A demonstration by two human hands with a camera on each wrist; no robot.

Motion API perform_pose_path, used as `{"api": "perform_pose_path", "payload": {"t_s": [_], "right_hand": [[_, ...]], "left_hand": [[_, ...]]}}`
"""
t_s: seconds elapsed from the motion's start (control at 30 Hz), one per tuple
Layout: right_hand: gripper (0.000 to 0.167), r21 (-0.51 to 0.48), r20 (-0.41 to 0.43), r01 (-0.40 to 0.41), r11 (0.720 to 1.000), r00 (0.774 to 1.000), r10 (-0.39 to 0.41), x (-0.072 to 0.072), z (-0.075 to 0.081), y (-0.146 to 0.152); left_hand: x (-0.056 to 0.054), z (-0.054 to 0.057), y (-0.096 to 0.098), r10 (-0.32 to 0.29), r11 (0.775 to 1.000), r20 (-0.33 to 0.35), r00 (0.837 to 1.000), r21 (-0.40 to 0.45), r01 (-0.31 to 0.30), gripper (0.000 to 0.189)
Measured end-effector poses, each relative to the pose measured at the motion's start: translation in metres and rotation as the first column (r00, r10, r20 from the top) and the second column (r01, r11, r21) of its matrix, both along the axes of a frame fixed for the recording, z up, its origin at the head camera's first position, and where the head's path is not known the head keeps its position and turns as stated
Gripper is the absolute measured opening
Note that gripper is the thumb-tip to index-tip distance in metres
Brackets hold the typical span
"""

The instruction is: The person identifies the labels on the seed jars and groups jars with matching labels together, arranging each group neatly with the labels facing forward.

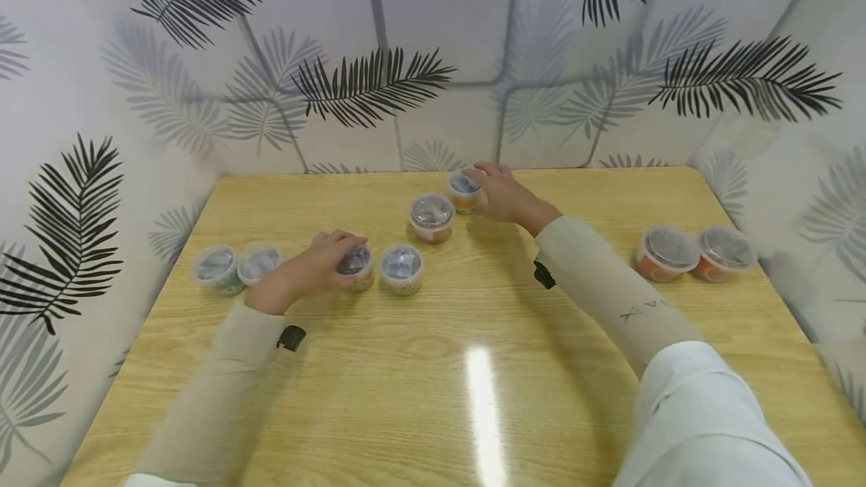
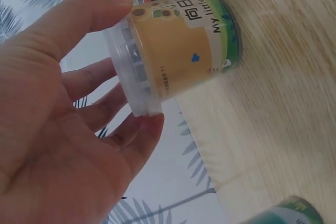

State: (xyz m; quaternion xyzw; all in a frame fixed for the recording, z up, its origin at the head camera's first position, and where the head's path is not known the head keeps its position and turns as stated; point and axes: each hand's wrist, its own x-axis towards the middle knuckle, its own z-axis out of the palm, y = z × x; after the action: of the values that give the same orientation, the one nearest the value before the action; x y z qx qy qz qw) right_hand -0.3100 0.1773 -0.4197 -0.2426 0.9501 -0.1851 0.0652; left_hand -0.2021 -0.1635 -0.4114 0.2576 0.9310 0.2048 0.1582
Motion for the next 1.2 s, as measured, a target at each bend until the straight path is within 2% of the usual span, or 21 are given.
{"api": "perform_pose_path", "payload": {"t_s": [0.17,0.3,0.5,0.7,0.83,0.9,0.97,1.07,1.2], "right_hand": [[0.071,0.04,0.045,-0.05,0.998,0.998,0.048,-0.008,-0.001,0.001],[0.069,0.032,0.084,-0.068,0.997,0.994,0.065,-0.015,-0.002,0.002],[0.07,-0.011,0.132,-0.04,0.999,0.99,0.041,-0.016,0.006,0.008],[0.069,-0.006,0.154,-0.028,1.0,0.988,0.029,-0.008,0.009,0.018],[0.072,-0.039,0.175,-0.023,0.999,0.984,0.03,0.004,0.009,0.029],[0.074,-0.071,0.195,-0.02,0.997,0.98,0.033,0.013,0.008,0.034],[0.077,-0.119,0.217,-0.018,0.993,0.975,0.043,0.024,0.008,0.039],[0.08,-0.207,0.236,-0.017,0.978,0.97,0.067,0.044,0.01,0.046],[0.08,-0.333,0.238,-0.041,0.942,0.963,0.126,0.075,0.016,0.053]], "left_hand": [[0.004,-0.002,0.005,0.01,1.0,0.04,0.999,0.018,-0.011,0.066],[0.006,-0.001,0.008,-0.002,1.0,0.042,0.999,0.029,0.001,0.066],[0.004,-0.004,0.009,-0.006,0.998,0.047,0.999,0.063,0.003,0.068],[0.002,-0.004,0.009,0.01,0.998,0.057,0.998,0.069,-0.014,0.07],[0.004,-0.007,0.008,0.031,0.995,0.085,0.996,0.092,-0.039,0.074],[0.007,-0.009,0.007,0.036,0.994,0.074,0.997,0.103,-0.044,0.077],[0.011,-0.01,0.005,0.041,0.991,0.034,0.999,0.126,-0.045,0.078],[0.021,-0.009,0.004,0.038,0.985,-0.104,0.994,0.173,-0.019,0.073],[0.036,-0.005,0.01,0.048,0.953,-0.278,0.959,0.3,0.04,0.058]]}}
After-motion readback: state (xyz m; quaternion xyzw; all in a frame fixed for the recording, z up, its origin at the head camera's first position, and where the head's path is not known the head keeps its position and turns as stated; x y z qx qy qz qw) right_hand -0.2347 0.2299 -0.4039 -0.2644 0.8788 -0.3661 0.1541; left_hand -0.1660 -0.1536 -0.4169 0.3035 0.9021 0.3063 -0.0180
